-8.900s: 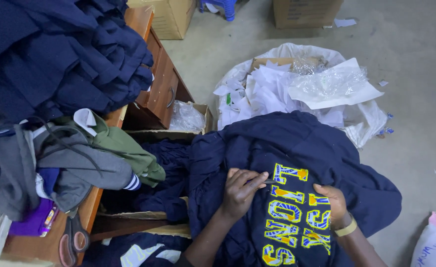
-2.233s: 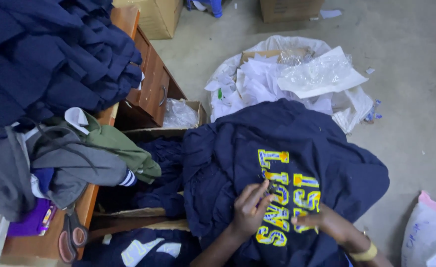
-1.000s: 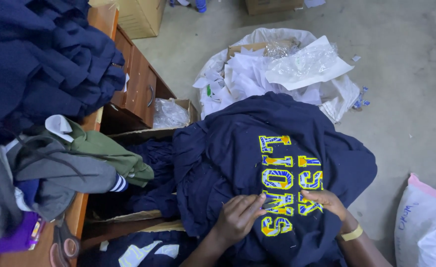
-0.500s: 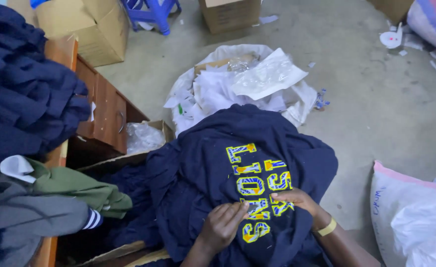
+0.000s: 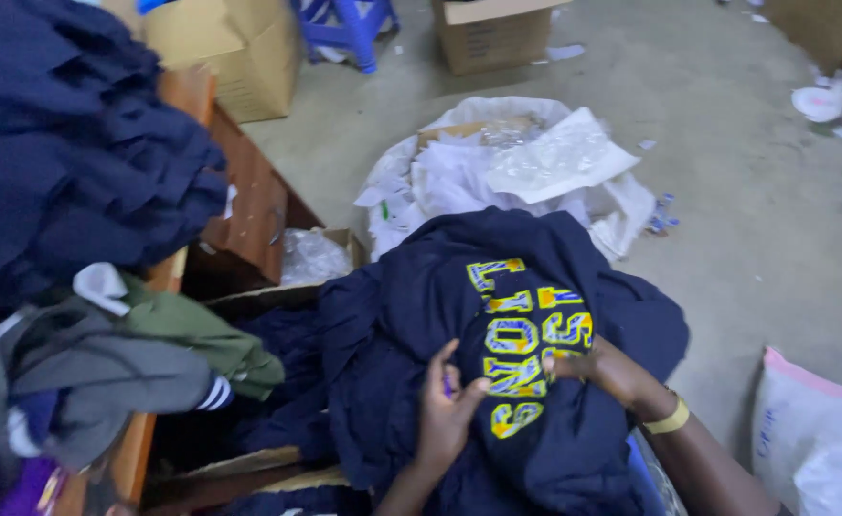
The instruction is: Manually removing loose threads from the embroidery on a navy blue sweatshirt.
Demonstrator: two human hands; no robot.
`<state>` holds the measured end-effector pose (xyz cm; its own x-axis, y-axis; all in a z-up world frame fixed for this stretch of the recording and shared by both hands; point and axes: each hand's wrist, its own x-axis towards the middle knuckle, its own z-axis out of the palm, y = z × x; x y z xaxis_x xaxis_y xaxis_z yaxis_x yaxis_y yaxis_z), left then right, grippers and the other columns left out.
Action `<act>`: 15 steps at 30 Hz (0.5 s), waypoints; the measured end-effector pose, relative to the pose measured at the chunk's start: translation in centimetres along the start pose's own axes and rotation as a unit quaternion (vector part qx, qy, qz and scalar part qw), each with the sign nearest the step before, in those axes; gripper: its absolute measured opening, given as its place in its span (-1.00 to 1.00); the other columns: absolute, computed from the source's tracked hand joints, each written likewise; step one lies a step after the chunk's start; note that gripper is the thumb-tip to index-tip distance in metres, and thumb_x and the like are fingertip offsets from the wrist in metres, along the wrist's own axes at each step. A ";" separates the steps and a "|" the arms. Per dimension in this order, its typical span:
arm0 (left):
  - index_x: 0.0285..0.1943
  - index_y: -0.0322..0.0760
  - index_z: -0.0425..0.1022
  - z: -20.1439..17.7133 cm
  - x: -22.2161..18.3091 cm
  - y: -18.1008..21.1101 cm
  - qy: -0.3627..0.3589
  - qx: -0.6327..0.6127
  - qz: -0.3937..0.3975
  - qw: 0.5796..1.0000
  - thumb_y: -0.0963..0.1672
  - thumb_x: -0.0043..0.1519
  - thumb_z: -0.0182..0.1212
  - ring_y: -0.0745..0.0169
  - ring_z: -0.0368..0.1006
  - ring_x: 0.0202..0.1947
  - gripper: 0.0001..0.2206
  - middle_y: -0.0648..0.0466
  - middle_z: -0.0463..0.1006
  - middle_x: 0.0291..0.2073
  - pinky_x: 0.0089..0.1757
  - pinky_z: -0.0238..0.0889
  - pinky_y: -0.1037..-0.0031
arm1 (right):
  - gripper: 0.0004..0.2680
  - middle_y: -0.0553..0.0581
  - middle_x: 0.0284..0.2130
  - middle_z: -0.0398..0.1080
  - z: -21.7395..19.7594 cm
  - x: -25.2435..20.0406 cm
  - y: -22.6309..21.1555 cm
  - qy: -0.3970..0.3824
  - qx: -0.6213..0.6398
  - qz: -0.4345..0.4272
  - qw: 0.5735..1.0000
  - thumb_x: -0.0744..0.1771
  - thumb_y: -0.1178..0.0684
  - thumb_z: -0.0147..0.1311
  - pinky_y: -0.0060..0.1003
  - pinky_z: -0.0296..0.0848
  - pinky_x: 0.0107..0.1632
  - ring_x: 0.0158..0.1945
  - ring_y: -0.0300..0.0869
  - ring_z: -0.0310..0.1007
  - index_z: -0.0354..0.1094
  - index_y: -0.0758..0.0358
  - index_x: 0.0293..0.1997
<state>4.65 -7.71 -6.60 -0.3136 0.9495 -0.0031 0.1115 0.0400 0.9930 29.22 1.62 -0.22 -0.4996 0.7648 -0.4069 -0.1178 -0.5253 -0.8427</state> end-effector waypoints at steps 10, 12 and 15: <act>0.56 -0.35 0.19 -0.8 -1.5 5.1 -0.046 0.194 0.221 0.955 -0.08 0.38 0.17 -0.04 0.51 -0.04 -0.44 -0.16 0.48 0.11 -0.03 0.42 0.27 | -0.67 0.35 0.22 0.40 -5.3 4.1 9.7 0.147 0.121 0.023 0.981 0.32 0.15 -0.03 0.09 0.34 0.34 0.24 0.12 0.35 0.35 0.41 0.22; 0.60 -0.46 0.08 -1.3 -2.2 6.4 -0.084 0.245 0.272 0.927 -0.09 0.51 -0.07 -0.19 0.47 -0.04 -0.49 -0.24 0.44 0.04 -0.02 0.36 0.15 | -0.54 0.34 0.41 0.18 -0.8 -0.3 4.9 0.162 0.289 0.148 0.932 0.36 0.11 -0.34 0.27 0.07 0.47 0.40 0.32 0.14 0.04 0.36 0.50; 0.56 -0.27 0.29 -1.9 -2.4 7.1 -0.104 0.296 0.346 0.884 -0.27 0.29 0.28 -0.02 0.48 -0.09 -0.41 -0.06 0.46 -0.03 -0.06 0.38 0.22 | -0.54 0.38 0.40 0.18 -2.1 0.2 6.8 0.156 0.286 0.155 0.933 0.36 0.14 -0.33 0.28 0.07 0.47 0.40 0.33 0.14 0.05 0.41 0.49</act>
<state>4.35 -10.30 0.65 0.1964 0.8446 0.4980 0.7018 -0.4758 0.5302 30.13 -1.07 -6.76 -0.3223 0.5681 -0.7572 -0.4930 -0.7836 -0.3780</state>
